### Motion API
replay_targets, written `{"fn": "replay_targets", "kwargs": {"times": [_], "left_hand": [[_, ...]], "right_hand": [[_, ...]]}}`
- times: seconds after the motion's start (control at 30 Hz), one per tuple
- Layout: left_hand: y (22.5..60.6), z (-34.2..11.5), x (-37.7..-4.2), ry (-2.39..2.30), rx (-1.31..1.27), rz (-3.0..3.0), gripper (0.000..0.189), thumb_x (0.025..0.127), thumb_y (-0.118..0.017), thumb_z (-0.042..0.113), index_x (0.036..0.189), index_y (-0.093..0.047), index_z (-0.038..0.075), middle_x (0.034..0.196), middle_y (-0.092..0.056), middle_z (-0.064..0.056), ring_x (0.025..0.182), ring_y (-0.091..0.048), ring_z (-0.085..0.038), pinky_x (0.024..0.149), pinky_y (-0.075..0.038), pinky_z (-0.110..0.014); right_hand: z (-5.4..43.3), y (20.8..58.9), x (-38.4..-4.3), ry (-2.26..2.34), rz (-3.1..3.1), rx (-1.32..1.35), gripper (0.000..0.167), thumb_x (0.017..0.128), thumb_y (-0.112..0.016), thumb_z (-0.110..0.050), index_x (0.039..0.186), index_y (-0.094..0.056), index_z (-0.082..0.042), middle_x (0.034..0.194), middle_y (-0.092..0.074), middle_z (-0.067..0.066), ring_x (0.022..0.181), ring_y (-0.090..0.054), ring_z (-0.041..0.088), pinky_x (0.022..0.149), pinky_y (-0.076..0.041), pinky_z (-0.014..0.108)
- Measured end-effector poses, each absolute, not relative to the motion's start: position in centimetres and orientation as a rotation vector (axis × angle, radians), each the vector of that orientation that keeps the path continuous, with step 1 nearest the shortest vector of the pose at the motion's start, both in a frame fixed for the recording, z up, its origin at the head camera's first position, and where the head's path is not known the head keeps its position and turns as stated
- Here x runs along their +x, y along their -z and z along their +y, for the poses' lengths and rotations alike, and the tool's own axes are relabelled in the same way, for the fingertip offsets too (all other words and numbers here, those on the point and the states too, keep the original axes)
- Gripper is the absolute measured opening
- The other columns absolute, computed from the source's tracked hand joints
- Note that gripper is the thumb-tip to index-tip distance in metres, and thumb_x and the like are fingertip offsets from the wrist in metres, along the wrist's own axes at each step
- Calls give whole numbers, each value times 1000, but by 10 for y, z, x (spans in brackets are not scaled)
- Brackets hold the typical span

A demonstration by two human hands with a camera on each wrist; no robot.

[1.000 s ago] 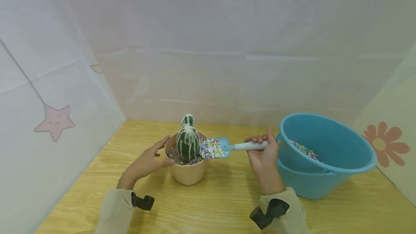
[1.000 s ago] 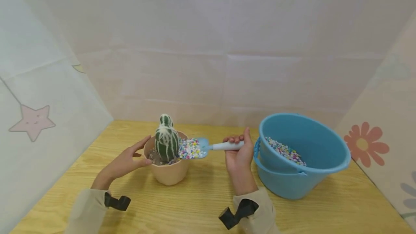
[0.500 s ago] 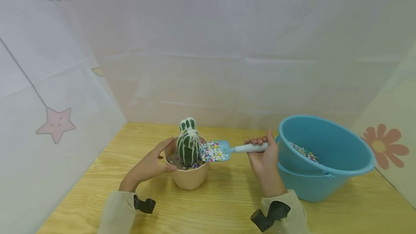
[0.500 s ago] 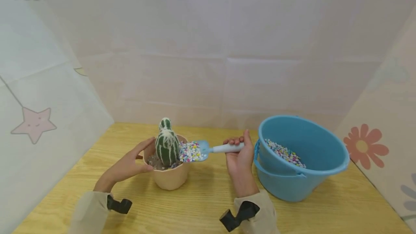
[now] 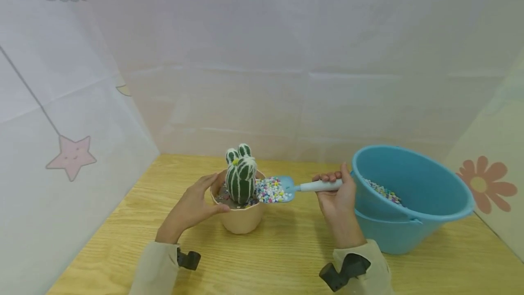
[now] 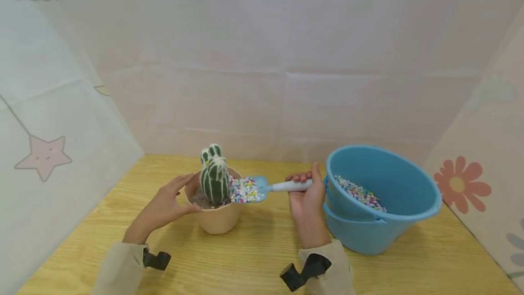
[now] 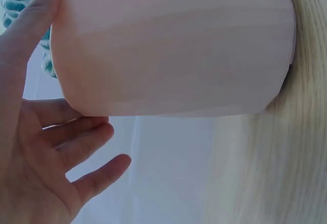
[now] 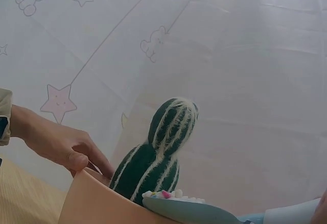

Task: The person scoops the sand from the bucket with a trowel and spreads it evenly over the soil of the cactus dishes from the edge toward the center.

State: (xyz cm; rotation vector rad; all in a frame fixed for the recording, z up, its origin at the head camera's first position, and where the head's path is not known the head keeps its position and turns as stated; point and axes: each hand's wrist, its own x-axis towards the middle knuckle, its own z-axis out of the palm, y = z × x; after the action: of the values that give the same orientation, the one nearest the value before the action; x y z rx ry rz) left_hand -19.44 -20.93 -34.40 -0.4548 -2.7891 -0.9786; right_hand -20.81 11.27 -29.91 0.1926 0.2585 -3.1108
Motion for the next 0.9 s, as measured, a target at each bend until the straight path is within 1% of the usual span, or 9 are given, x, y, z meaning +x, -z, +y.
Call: {"fn": "replay_targets", "kwargs": {"times": [0.13, 0.2, 0.27, 0.37, 0.43, 0.63, 0.7, 0.77, 0.9], "left_hand": [[348, -211, -196, 1083, -486, -2821, 99, 80, -73, 47, 152, -20, 4, 156, -22, -21, 139, -27, -45, 106, -33, -60], [349, -210, -196, 1109, -489, -2851, 100, 82, -70, 47, 153, -13, 4, 157, -16, -20, 141, -22, -44, 109, -29, -60], [347, -209, -195, 1106, -490, -2879, 102, 83, -68, 50, 153, -11, 3, 157, -15, -21, 141, -21, -43, 110, -26, -60], [342, -206, -192, 1095, -473, -2924, 107, 81, -67, 54, 153, -8, 1, 157, -15, -23, 141, -23, -43, 111, -26, -59], [339, -204, -191, 1112, -465, -2942, 110, 80, -68, 56, 152, -8, -1, 156, -15, -24, 140, -26, -44, 110, -28, -59], [343, -205, -195, 1279, -488, -2866, 107, 80, -74, 45, 152, -10, -2, 157, -14, -23, 137, -32, -42, 104, -40, -52], [347, -206, -197, 1298, -509, -2847, 107, 80, -75, 43, 152, -9, -1, 158, -12, -22, 139, -28, -41, 104, -40, -51], [348, -206, -197, 1274, -526, -2842, 106, 80, -74, 44, 152, -9, -1, 157, -13, -23, 139, -28, -42, 104, -40, -51], [345, -205, -195, 1187, -527, -2845, 106, 79, -74, 47, 151, -13, -4, 155, -19, -26, 140, -26, -44, 107, -35, -56]], "right_hand": [[114, 299, -207, 3104, 261, 189, 46, 101, -47, -30, 61, -41, -8, 52, -43, 5, 51, -43, 19, 66, -40, 33], [113, 299, -207, 3109, 284, 183, 46, 101, -47, -30, 61, -41, -8, 52, -43, 5, 51, -44, 19, 66, -40, 33], [113, 298, -207, 3112, 314, 173, 45, 100, -47, -30, 61, -41, -8, 53, -43, 5, 52, -44, 19, 66, -40, 33], [113, 297, -206, 3114, 376, 155, 43, 100, -48, -29, 63, -41, -8, 53, -44, 4, 53, -44, 19, 67, -41, 33], [113, 296, -206, 3116, 417, 141, 42, 99, -49, -29, 63, -41, -8, 54, -44, 4, 54, -45, 18, 68, -41, 33], [113, 296, -205, 3116, 497, 75, 42, 100, -48, -28, 63, -42, -8, 54, -46, 4, 55, -46, 17, 69, -41, 32], [112, 297, -205, 3109, 512, 54, 43, 100, -47, -27, 63, -43, -8, 54, -47, 4, 55, -46, 17, 69, -41, 32], [112, 297, -205, 3106, 522, 32, 43, 101, -46, -27, 62, -43, -8, 54, -47, 4, 55, -47, 17, 69, -41, 32], [110, 297, -203, 3115, 547, -28, 42, 101, -45, -24, 63, -44, -8, 54, -49, 4, 56, -48, 17, 69, -41, 32]]}}
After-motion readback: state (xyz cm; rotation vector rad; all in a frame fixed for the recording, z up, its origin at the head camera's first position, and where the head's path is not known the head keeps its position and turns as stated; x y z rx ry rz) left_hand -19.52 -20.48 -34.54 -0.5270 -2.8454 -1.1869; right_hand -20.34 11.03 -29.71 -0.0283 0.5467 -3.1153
